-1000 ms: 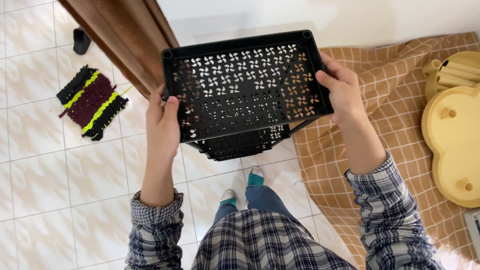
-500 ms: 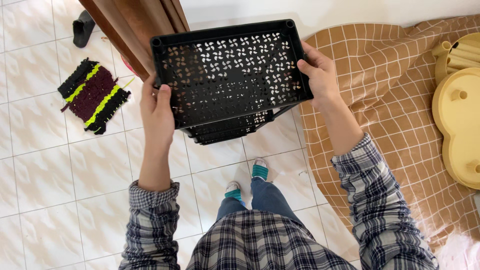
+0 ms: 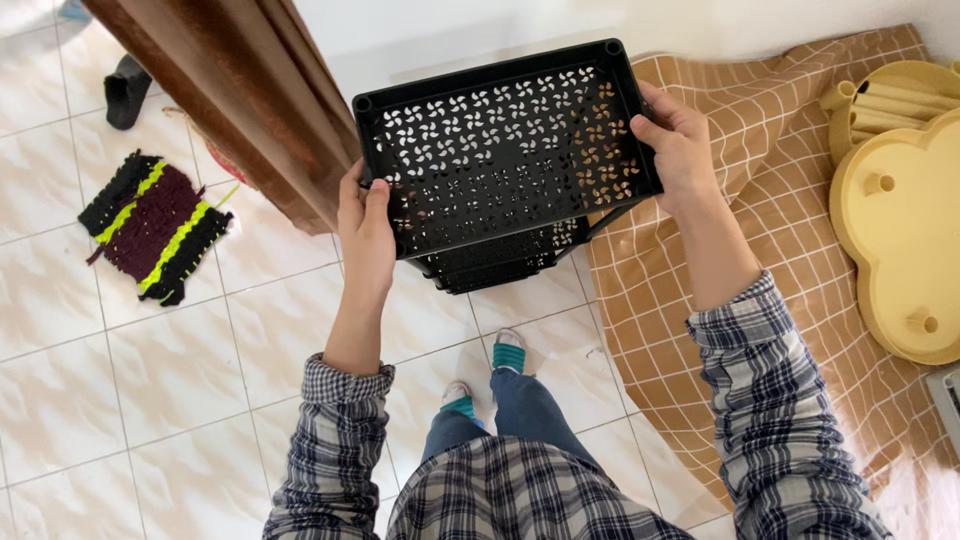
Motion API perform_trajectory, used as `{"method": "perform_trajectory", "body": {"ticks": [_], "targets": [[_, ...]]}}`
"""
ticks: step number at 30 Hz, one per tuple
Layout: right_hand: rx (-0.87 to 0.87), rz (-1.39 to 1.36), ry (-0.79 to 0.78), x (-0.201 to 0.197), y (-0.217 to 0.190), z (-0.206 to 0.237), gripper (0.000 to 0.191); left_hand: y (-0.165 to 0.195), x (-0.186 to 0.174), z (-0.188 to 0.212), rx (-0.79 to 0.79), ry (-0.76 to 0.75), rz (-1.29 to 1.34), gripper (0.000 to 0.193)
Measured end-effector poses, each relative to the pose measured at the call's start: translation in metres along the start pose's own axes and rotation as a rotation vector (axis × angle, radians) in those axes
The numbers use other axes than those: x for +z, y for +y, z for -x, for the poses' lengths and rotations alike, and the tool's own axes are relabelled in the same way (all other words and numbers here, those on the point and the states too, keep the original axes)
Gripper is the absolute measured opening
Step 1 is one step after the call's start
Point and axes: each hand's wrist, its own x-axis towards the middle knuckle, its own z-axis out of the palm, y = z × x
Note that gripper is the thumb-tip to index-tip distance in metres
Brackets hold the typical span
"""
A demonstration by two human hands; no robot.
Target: The person carries a black tiered plastic storage cart, then works on a bed where they separate its trays and set them aside. They assemble a white tiered cart by inserting plastic tubes into the corner sockets of perforated trays and fitting the trays together, lifting the partially built cart at the end.
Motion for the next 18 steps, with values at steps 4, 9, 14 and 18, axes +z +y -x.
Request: {"method": "perform_trajectory", "body": {"ticks": [4, 9, 14, 18], "targets": [[0.053, -0.111, -0.075, -0.006, -0.004, -0.008, 0.048, 0.003, 0.008, -0.018, -0.037, -0.100, 0.161, 0.047], [0.057, -0.146, 0.011, -0.011, -0.005, -0.017, 0.047, 0.001, 0.015, -0.027, -0.022, -0.090, 0.181, 0.047], [-0.228, 0.369, 0.088, -0.005, 0.003, -0.017, 0.039, -0.010, 0.025, -0.020, 0.197, 0.011, 0.080, 0.042], [-0.264, 0.365, 0.111, 0.003, 0.005, -0.017, 0.035, -0.012, 0.024, -0.025, 0.175, 0.002, 0.127, 0.041]]}}
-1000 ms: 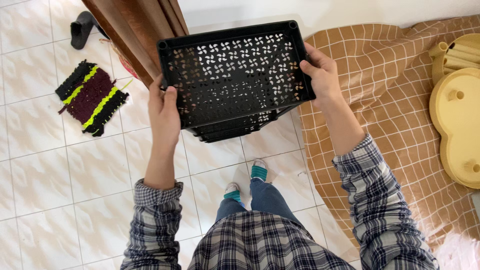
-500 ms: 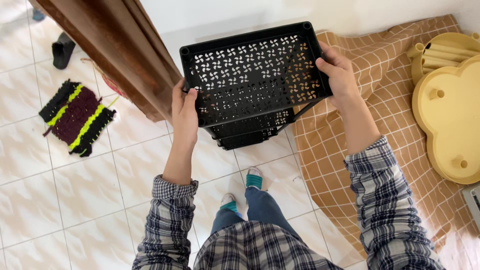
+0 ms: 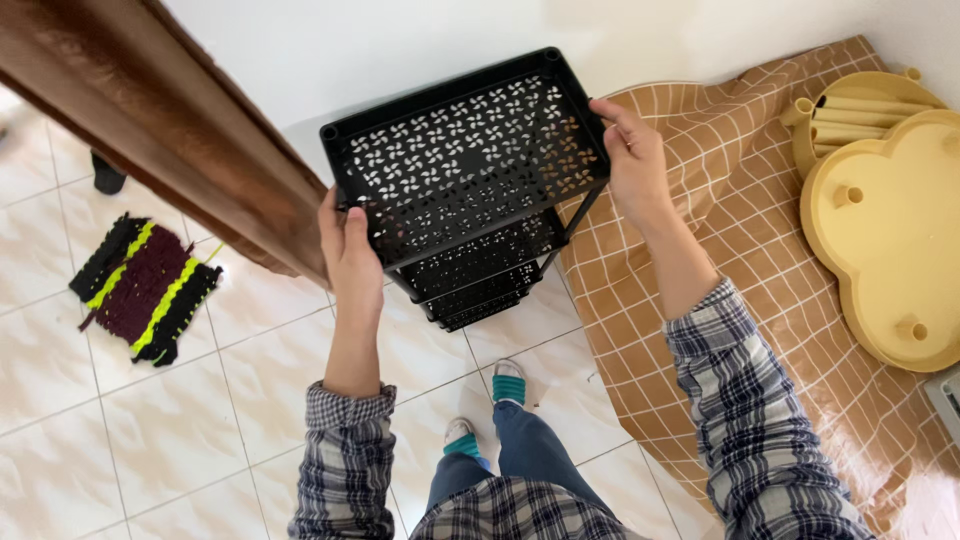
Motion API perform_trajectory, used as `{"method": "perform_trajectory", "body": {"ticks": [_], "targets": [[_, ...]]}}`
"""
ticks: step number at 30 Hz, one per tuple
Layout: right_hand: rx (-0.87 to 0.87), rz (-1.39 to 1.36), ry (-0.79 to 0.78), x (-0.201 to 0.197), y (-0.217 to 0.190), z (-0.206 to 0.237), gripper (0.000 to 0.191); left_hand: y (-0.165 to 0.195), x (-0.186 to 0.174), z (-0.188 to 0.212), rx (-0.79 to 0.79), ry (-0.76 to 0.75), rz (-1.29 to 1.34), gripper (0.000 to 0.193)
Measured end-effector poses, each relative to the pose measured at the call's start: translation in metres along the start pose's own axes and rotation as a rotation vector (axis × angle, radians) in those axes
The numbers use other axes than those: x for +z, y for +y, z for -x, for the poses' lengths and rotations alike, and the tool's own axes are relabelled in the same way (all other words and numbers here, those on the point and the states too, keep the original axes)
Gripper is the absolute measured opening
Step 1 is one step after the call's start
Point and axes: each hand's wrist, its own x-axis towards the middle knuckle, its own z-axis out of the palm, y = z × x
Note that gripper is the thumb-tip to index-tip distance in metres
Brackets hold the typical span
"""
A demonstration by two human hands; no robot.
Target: The person carries a black tiered plastic storage cart, then works on a bed where they separate its trays and set them aside. They assemble a white tiered cart by inserting plastic tubes into the corner sockets of perforated trays and fitting the trays together, lifting the partially built cart at the end.
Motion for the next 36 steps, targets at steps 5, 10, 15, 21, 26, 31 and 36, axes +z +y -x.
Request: {"method": "perform_trajectory", "body": {"ticks": [5, 10, 15, 21, 26, 31, 36], "targets": [[-0.116, 0.084, 0.019, 0.001, 0.003, 0.006, 0.033, -0.004, -0.008, -0.003, -0.063, -0.028, 0.049, 0.043], [0.050, -0.078, -0.011, 0.000, 0.013, 0.011, 0.038, -0.007, -0.016, -0.007, -0.068, -0.071, 0.079, 0.047], [-0.010, -0.027, -0.029, -0.010, 0.017, 0.021, 0.049, 0.002, -0.028, -0.002, -0.142, -0.022, -0.444, 0.049], [-0.160, 0.286, 0.094, -0.019, 0.003, 0.056, 0.055, 0.027, -0.009, 0.027, 0.302, 0.004, -0.799, 0.054], [-0.233, 0.270, 0.151, -0.013, -0.023, 0.110, 0.055, 0.048, 0.025, 0.074, 0.522, -0.242, -0.576, 0.048], [-0.139, 0.120, 0.225, -0.014, -0.051, 0.180, 0.052, 0.069, 0.049, 0.112, 0.425, -0.460, -0.385, 0.047], [-0.076, 0.044, 0.343, -0.021, -0.070, 0.248, 0.048, 0.086, 0.065, 0.138, 0.405, -0.638, -0.296, 0.044]]}}
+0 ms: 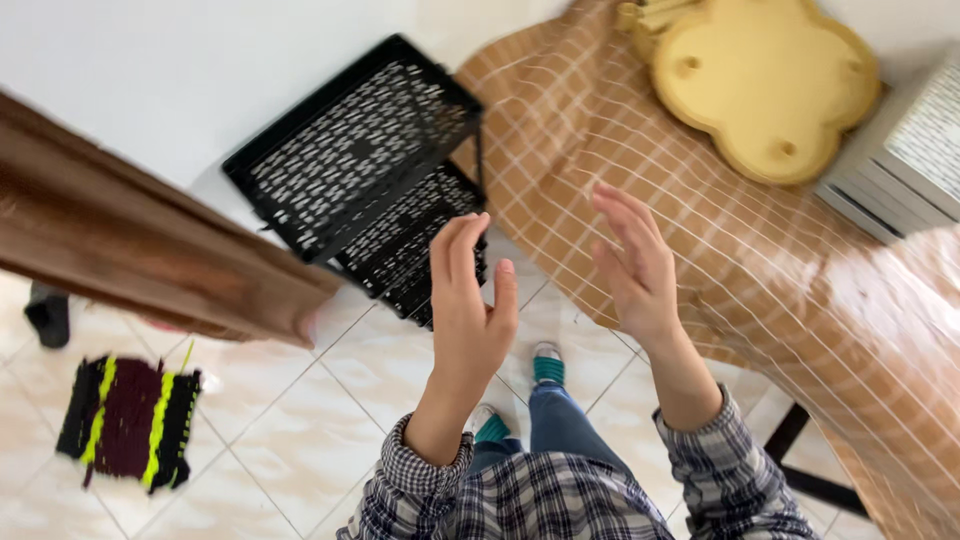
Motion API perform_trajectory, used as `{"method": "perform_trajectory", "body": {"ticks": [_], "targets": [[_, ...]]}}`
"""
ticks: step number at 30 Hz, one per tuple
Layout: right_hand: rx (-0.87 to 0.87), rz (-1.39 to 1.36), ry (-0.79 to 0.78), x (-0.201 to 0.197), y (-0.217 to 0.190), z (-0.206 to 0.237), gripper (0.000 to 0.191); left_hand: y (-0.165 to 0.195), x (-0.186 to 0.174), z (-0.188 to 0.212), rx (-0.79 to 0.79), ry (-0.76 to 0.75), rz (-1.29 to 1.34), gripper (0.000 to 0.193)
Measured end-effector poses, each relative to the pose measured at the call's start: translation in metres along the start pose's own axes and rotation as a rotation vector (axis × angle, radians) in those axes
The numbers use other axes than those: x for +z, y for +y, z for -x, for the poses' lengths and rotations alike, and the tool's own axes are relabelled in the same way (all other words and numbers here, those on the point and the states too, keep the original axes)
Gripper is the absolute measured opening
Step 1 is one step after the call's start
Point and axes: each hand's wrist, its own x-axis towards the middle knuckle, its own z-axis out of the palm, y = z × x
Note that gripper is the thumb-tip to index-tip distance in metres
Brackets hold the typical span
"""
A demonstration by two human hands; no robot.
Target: The person carries a black tiered plastic storage cart, then works on a bed where they separate its trays and set them aside. They assemble a white tiered cart by inserting plastic tubes into the corner sockets of perforated trays and fitting the trays together, lifting the partially built cart at the end.
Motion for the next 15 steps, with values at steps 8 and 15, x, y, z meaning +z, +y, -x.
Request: {"method": "perform_trajectory", "body": {"ticks": [8, 15], "targets": [[0.028, 0.076, 0.220, -0.056, -0.011, 0.074, 0.041, 0.036, 0.039, 0.001, 0.098, -0.256, 0.105, 0.041], [0.189, 0.395, 0.428, -0.130, 0.007, 0.120, 0.040, 0.055, 0.112, -0.004, 0.182, -0.490, 0.174, 0.040]]}}
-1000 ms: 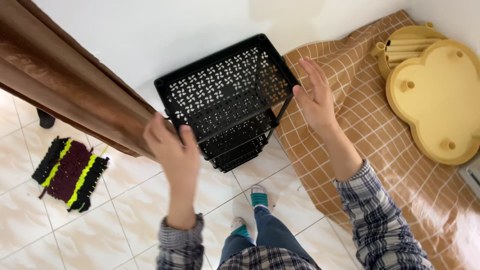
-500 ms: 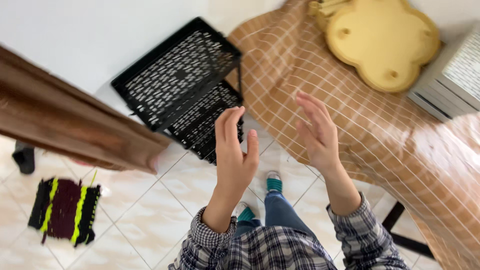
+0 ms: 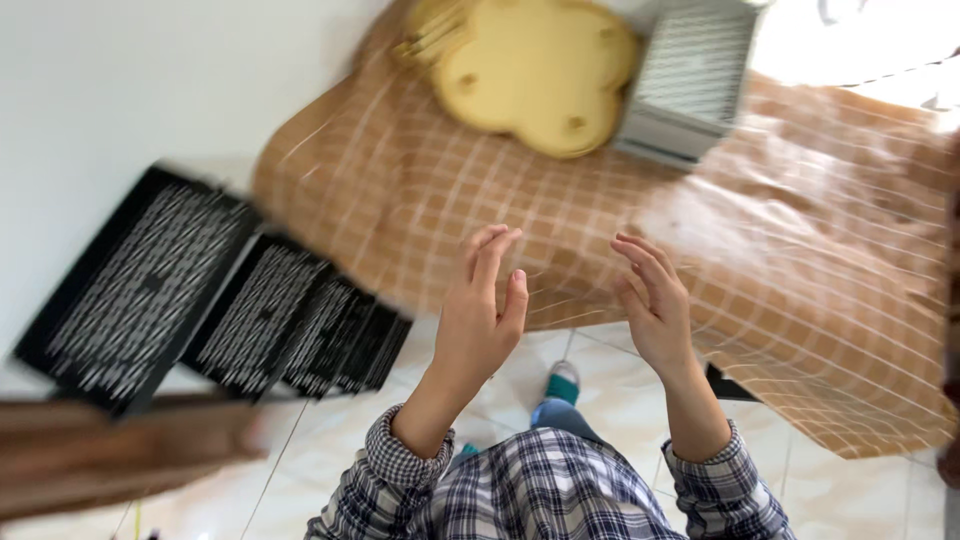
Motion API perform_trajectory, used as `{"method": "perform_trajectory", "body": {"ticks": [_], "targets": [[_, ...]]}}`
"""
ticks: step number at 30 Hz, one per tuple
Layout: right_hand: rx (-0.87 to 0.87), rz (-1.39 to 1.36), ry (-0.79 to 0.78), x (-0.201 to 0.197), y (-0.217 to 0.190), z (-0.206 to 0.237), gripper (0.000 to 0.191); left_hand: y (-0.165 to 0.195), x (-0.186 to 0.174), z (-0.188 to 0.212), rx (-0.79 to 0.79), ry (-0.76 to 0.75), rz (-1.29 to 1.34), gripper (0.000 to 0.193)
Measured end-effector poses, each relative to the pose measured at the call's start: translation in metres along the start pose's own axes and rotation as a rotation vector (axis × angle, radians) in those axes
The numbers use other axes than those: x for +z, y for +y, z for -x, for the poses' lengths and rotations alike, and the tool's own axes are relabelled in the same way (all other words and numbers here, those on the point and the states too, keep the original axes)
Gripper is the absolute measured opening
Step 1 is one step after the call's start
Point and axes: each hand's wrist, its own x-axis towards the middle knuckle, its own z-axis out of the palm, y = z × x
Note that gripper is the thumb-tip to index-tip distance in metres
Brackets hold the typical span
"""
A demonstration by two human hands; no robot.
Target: The person carries a black tiered plastic storage cart, then works on a bed where they separate its trays and set them aside. They assemble a white tiered cart by inserting plastic tubes into the corner sockets of perforated trays and fitting the trays together, lifting the partially built cart at the end.
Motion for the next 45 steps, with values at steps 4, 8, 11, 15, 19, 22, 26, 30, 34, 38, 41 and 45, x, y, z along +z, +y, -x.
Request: {"method": "perform_trajectory", "body": {"ticks": [4, 8, 11, 15, 19, 22, 26, 30, 34, 38, 41, 45], "targets": [[0.068, 0.134, 0.058, -0.039, 0.035, -0.003, 0.044, -0.004, 0.050, -0.031, 0.073, -0.086, 0.021, 0.038], [0.125, 0.187, 0.080, -0.064, 0.066, -0.008, 0.040, -0.008, 0.097, -0.056, 0.092, -0.164, 0.003, 0.038], [0.172, 0.192, 0.101, -0.078, 0.082, -0.011, 0.041, -0.008, 0.121, -0.070, 0.094, -0.217, 0.001, 0.038], [0.218, 0.169, 0.107, -0.091, 0.097, -0.019, 0.041, -0.008, 0.142, -0.086, 0.000, -0.264, 0.038, 0.039], [0.204, 0.129, 0.123, -0.096, 0.111, -0.037, 0.042, -0.019, 0.160, -0.104, -0.024, -0.256, 0.059, 0.038], [0.254, 0.127, 0.142, -0.095, 0.120, -0.055, 0.040, -0.037, 0.172, -0.120, -0.031, -0.245, 0.033, 0.037], [0.303, 0.073, 0.167, -0.089, 0.130, -0.081, 0.042, -0.071, 0.189, -0.146, 0.008, -0.229, 0.054, 0.035], [0.356, 0.059, 0.185, -0.080, 0.142, -0.114, 0.048, -0.110, 0.204, -0.176, -0.036, -0.269, 0.072, 0.037], [0.445, 0.122, 0.233, -0.072, 0.163, -0.152, 0.059, -0.146, 0.227, -0.207, -0.098, -0.310, 0.042, 0.043], [0.398, 0.217, 0.270, -0.061, 0.184, -0.180, 0.063, -0.174, 0.252, -0.227, -0.098, -0.334, -0.030, 0.058], [0.406, 0.314, 0.284, -0.052, 0.192, -0.190, 0.063, -0.186, 0.265, -0.231, -0.116, -0.383, -0.067, 0.069], [0.461, 0.335, 0.284, -0.042, 0.200, -0.189, 0.062, -0.192, 0.275, -0.227, -0.188, -0.412, -0.039, 0.072]]}}
